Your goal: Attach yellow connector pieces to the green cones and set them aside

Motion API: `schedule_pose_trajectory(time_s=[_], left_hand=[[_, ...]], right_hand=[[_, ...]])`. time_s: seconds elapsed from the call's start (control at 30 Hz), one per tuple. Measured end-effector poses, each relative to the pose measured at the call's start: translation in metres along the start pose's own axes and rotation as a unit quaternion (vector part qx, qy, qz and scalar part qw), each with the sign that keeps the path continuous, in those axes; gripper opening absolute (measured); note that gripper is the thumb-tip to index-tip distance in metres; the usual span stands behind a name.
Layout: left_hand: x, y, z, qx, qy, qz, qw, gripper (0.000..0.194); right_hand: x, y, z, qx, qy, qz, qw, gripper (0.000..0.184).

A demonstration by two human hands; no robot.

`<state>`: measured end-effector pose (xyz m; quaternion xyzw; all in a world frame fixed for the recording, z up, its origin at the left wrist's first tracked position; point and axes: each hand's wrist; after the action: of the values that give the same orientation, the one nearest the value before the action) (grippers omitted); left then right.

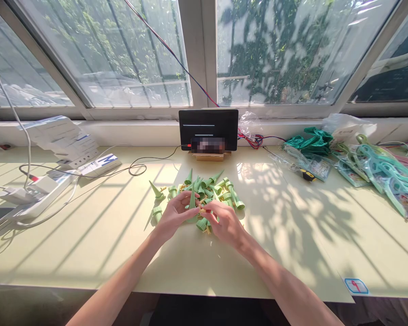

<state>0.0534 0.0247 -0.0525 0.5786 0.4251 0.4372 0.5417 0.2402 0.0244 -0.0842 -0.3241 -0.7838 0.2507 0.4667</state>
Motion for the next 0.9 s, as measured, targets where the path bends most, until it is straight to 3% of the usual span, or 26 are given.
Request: schedule_pose_trajectory(time_s=[0.27,0.7,0.9], left_hand=[[-0.0001,0.0000,0.0010,-0.010,-0.007,-0.009,1.000,0.033],[0.0002,-0.0009,0.0012,-0.002,-0.014,-0.002,1.000,0.033],[0.0001,-0.0011,0.0010,-0.014,-0.010,-0.001,1.000,0.031]], right_hand=[[0.0003,0.0013,0.0013,-0.001,-0.003,-0.015,1.000,0.017],[-0.0016,0.0019,-0.0002,0.006,-0.037,0.019,0.999,0.033],[0.0009,-0.0022,-0.0001,0.012,0.005,0.024,1.000,0.019]])
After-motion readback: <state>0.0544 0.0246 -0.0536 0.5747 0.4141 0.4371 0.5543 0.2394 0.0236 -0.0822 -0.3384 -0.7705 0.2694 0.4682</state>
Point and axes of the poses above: each hand's wrist, its own x-axis towards the middle knuckle, its own z-axis out of the palm, y = z × x, and after that the axes turned 6 degrees about x, right-handed
